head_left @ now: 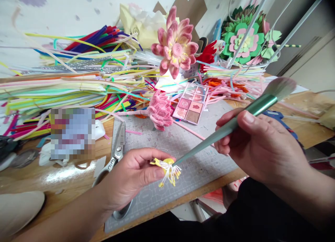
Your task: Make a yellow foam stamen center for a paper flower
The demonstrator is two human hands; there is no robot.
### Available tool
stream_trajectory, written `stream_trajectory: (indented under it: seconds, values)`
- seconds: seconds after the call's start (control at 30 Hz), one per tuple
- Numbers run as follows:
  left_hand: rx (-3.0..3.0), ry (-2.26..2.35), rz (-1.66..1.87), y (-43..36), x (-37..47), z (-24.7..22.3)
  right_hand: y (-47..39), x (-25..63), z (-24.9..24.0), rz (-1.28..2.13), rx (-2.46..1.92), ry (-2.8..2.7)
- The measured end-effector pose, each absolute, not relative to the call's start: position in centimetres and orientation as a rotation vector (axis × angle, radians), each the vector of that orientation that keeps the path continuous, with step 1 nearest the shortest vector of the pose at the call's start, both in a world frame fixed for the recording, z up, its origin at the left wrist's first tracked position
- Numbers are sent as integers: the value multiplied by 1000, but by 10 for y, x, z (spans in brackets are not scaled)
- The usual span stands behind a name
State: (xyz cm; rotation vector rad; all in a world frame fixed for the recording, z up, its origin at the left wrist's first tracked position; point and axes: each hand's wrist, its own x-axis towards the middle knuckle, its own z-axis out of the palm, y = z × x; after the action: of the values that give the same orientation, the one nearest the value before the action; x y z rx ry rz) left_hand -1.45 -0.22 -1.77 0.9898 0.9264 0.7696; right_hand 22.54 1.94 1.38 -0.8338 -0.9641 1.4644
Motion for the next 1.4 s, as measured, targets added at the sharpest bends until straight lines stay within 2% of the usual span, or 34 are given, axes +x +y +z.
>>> stream_trajectory:
  seconds: [0.23,0.43,0.67,0.83,1.1,1.4]
  values:
    - [1019,913,740,-1,-16,-21,19,220,12,1496,-818,-940]
    - [1366,908,814,2,-16,-21,18,222,12,1504,-816,-948]
    - [2092,1204,499,13,-17,-21,22,223,-7,1425,-979,-1155]
    - [2351,1513,438,21,-27,-25,28,222,-21,1336,-1128,-1283]
    - [2565,1143,578,12,-17,-28,36,225,-33,1370,-1157,-1168]
    - [2610,1182,758,16,-27,-31,41,225,-37,1433,-1229,-1023]
